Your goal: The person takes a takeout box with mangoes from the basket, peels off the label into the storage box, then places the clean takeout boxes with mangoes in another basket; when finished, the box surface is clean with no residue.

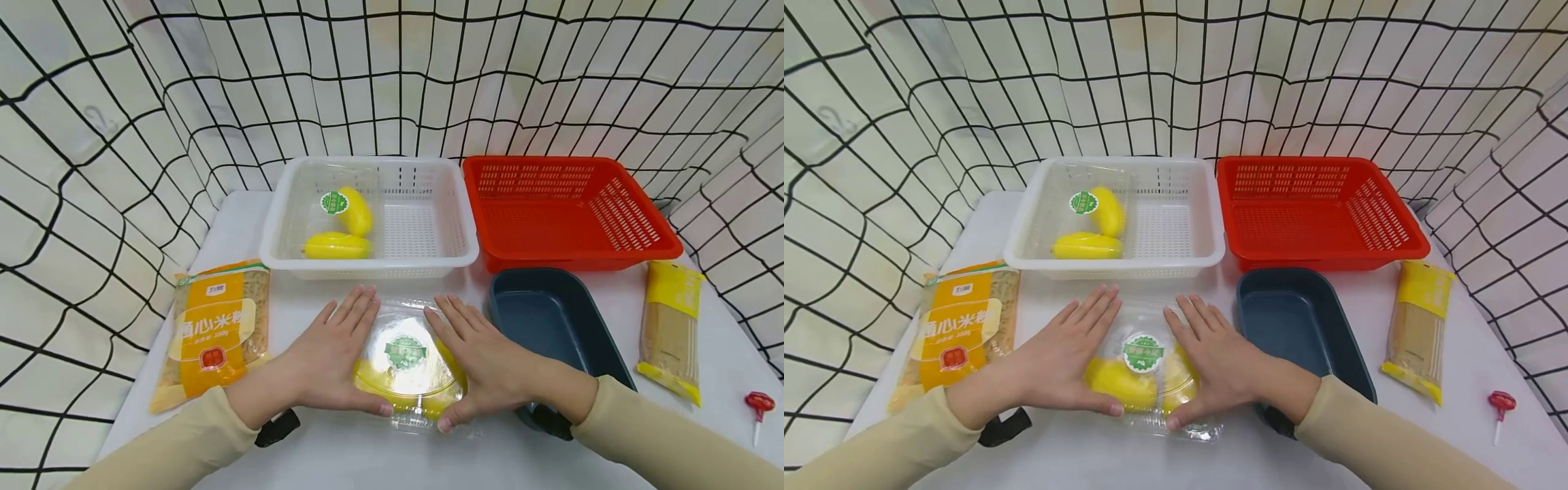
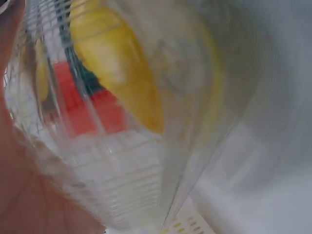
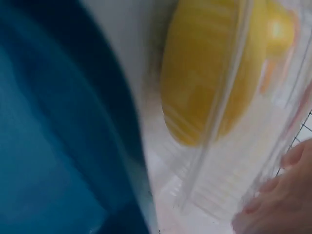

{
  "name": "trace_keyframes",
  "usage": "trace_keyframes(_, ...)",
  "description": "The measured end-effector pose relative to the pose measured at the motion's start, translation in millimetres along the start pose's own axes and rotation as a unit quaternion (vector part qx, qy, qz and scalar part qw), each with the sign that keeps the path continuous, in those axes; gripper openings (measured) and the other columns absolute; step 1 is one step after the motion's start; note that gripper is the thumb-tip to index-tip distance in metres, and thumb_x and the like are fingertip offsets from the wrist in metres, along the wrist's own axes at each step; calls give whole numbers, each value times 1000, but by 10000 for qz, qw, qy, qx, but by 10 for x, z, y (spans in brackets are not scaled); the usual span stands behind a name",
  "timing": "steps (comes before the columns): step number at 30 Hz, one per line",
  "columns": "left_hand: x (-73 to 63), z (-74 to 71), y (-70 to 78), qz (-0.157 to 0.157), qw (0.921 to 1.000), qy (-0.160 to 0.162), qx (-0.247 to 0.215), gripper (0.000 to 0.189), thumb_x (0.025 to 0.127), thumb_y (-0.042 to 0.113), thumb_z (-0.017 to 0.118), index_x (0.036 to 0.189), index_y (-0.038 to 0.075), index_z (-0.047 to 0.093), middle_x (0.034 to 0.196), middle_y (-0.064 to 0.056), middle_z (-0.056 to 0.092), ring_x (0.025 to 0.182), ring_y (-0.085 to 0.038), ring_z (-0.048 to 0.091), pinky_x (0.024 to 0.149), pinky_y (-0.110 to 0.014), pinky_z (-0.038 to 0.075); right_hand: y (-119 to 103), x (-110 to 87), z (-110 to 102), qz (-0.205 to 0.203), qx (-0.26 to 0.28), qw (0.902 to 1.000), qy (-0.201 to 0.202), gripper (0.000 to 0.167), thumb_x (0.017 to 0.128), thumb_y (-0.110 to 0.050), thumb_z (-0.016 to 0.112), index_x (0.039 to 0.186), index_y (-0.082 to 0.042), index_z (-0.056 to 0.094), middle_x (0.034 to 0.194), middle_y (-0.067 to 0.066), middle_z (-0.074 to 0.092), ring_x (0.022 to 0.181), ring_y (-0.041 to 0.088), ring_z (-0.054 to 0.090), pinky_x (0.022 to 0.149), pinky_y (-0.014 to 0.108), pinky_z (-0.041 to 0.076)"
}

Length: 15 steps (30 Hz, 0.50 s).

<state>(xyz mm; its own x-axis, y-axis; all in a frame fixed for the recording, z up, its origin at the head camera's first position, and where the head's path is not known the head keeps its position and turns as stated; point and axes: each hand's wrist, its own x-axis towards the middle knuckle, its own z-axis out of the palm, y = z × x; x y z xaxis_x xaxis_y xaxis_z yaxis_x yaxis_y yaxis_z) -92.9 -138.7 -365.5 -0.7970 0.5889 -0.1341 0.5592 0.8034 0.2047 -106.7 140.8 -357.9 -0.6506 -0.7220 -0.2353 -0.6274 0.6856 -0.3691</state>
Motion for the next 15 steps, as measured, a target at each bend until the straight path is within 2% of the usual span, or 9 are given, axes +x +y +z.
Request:
trace_keyframes(2, 2, 2, 18, -51, 10000, 22, 7, 139, 69, 89, 62, 160, -7, 19, 170, -24, 11, 160, -39, 10, 124, -63, 23, 4, -26, 37, 48, -167, 9996, 243, 136, 68, -76, 76, 164, -3, 13, 173, 18, 3, 160, 42, 3, 125, 64, 16)
trace_keyframes(6, 7, -7, 20, -86, 10000, 1, -31, 142, 67, 89, 65, 160, -7, 17, 171, -24, 8, 160, -40, 8, 124, -64, 22, 14, -37, 75, 124, -496, 9975, 483, 138, 68, -81, 72, 163, 1, 15, 172, 20, 8, 159, 44, 8, 125, 62, 20)
trace_keyframes(10, 39, -4, -1, 12, 10000, -28, -4, 146, 64, 90, 66, 161, -6, 14, 171, -23, 3, 160, -40, 4, 125, -63, 19, 36, -26, 89, 123, -617, 9969, 482, 138, 68, -84, 68, 162, 2, 15, 172, 19, 10, 159, 43, 9, 126, 60, 20)
trace_keyframes(15, 69, 29, -25, 103, 9999, -27, -21, 149, 63, 92, 66, 161, -6, 12, 171, -24, 2, 160, -41, 3, 126, -61, 19, 51, -31, 96, 59, -564, 9972, 498, 137, 69, -82, 70, 162, 2, 15, 172, 20, 9, 158, 44, 10, 125, 62, 21)
